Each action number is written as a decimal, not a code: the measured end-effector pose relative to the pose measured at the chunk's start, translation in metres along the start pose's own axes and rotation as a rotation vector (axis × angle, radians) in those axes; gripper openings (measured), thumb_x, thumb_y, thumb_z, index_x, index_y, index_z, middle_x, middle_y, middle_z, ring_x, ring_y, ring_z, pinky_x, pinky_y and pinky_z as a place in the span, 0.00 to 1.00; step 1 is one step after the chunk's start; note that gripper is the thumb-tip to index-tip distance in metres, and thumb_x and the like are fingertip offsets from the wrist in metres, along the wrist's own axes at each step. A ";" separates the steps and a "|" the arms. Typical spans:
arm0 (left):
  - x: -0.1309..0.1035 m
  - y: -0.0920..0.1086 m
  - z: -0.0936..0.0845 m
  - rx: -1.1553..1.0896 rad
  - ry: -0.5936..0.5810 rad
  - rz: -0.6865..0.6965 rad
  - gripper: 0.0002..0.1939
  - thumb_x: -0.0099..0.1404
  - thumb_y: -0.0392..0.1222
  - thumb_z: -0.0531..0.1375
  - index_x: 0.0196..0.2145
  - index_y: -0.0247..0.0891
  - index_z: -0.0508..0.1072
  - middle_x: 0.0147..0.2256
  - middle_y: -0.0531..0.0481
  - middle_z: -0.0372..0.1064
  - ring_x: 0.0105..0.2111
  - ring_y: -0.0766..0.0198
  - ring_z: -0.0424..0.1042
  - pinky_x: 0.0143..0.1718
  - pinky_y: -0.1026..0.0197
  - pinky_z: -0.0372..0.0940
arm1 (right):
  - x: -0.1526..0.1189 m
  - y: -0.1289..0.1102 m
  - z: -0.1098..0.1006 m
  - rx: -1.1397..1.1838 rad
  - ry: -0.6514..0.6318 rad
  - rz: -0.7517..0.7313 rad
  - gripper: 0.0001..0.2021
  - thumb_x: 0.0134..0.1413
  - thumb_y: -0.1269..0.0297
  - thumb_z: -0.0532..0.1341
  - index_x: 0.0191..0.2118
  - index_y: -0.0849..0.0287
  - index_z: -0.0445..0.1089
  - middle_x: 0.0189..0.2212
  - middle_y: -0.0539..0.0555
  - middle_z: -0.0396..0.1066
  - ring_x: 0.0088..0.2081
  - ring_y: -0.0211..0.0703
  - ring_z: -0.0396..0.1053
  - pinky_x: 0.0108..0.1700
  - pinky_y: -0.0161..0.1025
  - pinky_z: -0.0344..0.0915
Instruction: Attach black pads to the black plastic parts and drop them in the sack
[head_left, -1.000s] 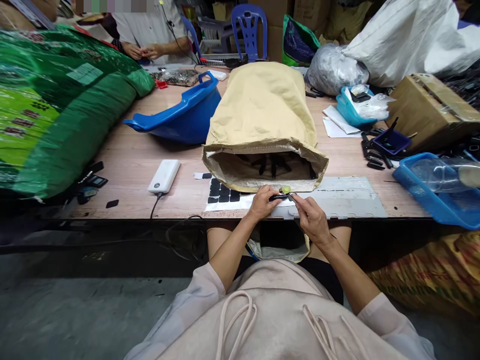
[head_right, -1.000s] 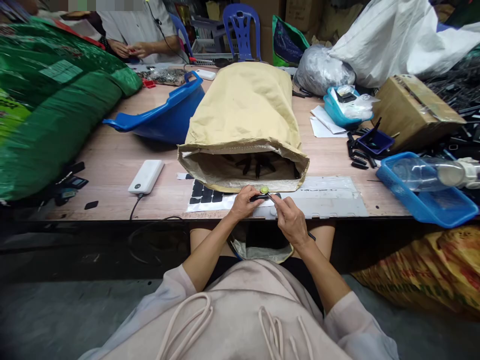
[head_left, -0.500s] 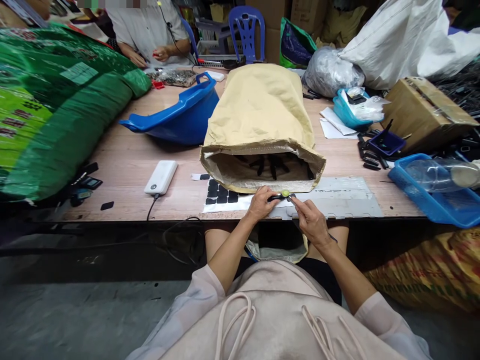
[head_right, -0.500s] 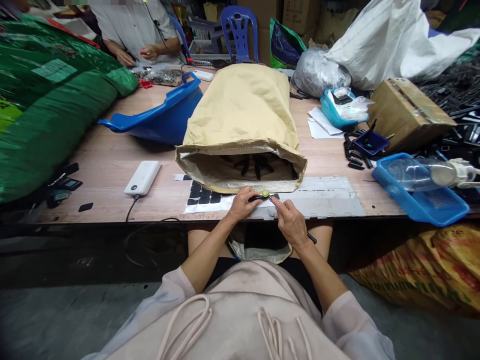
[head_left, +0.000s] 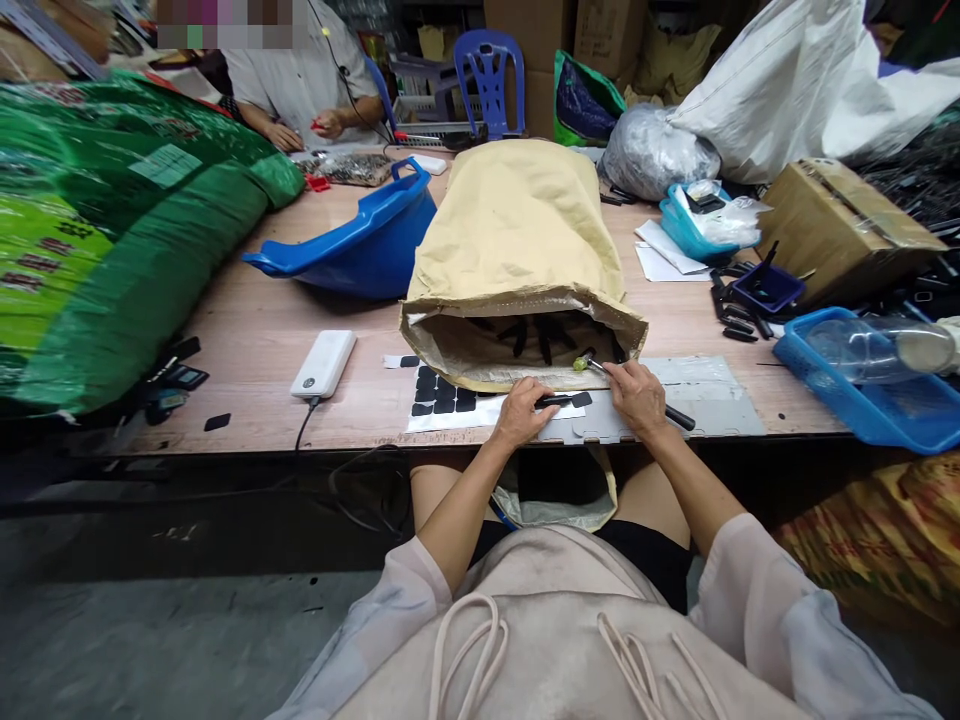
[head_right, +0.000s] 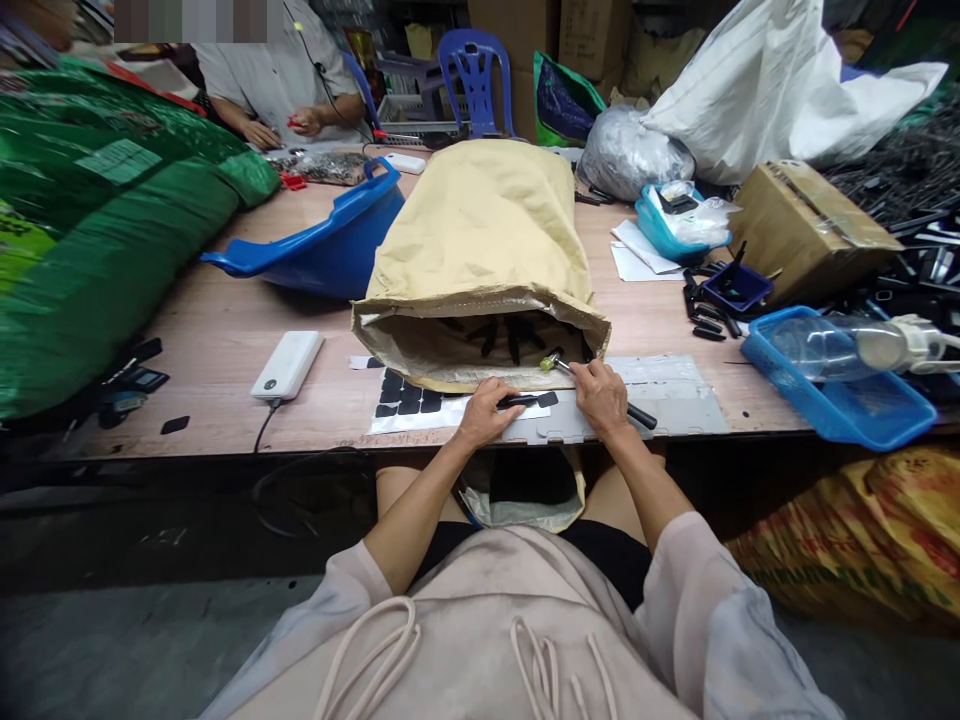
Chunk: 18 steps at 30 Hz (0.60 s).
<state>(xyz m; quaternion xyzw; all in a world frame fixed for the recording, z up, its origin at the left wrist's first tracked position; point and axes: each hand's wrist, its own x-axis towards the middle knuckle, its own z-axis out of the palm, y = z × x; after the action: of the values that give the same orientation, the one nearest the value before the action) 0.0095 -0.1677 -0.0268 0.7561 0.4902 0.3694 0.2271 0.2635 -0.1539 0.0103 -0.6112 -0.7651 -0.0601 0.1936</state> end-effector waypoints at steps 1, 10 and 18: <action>0.000 0.000 0.000 0.002 0.001 0.003 0.08 0.63 0.38 0.68 0.41 0.40 0.80 0.39 0.48 0.72 0.44 0.56 0.72 0.49 0.53 0.69 | 0.001 0.002 0.004 -0.012 -0.003 -0.002 0.16 0.69 0.63 0.56 0.53 0.54 0.78 0.38 0.57 0.73 0.40 0.48 0.65 0.41 0.41 0.58; 0.001 0.004 -0.007 0.047 -0.034 0.031 0.06 0.68 0.42 0.66 0.41 0.40 0.78 0.38 0.47 0.73 0.43 0.55 0.70 0.49 0.52 0.68 | -0.003 -0.001 0.015 -0.058 -0.009 0.011 0.15 0.68 0.62 0.54 0.51 0.55 0.77 0.41 0.59 0.70 0.43 0.51 0.60 0.43 0.43 0.55; -0.077 0.051 -0.005 -0.091 -0.248 0.225 0.14 0.75 0.50 0.58 0.49 0.40 0.77 0.40 0.43 0.78 0.40 0.57 0.76 0.46 0.54 0.70 | -0.003 -0.002 0.012 -0.058 -0.037 0.025 0.15 0.68 0.62 0.55 0.52 0.56 0.76 0.41 0.59 0.70 0.44 0.52 0.60 0.44 0.44 0.56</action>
<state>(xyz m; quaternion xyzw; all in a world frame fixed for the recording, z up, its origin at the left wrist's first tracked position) 0.0161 -0.2593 -0.0140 0.8350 0.3535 0.3181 0.2768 0.2594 -0.1532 -0.0018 -0.6272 -0.7586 -0.0687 0.1624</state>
